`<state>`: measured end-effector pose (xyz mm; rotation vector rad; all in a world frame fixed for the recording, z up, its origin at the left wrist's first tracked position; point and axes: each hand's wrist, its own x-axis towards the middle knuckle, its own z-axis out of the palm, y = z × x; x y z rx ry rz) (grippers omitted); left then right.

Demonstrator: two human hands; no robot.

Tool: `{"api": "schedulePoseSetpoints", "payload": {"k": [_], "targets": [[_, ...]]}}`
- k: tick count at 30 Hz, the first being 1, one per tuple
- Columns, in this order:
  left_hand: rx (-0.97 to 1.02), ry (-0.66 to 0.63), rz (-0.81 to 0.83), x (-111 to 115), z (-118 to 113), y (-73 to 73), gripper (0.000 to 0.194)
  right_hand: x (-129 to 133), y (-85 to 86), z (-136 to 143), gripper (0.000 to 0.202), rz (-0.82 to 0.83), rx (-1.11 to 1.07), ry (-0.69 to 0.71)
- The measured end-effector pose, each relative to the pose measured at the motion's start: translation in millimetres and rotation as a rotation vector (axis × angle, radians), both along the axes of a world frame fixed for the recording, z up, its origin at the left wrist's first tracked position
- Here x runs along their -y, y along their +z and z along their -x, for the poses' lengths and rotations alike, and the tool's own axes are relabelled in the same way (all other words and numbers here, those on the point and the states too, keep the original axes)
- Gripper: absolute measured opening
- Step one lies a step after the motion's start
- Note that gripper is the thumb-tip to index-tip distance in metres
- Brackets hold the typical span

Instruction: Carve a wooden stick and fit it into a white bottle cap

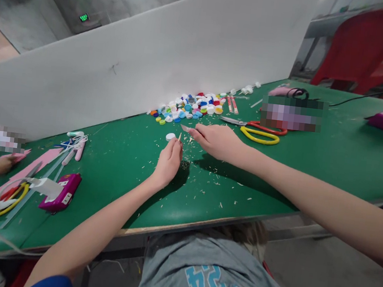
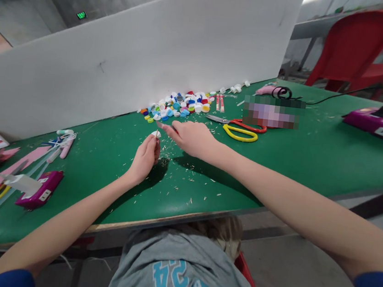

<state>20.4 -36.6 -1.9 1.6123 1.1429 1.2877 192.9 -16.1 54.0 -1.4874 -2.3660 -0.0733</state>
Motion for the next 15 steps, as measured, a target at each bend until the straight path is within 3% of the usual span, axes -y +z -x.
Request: {"api": "schedulePoseSetpoints", "payload": {"k": [15], "targets": [[0.016,-0.051,0.028,-2.2,-0.2,-2.5,0.033,6.7,-4.5,8.1,0.061,0.058,0.109,0.131]]}}
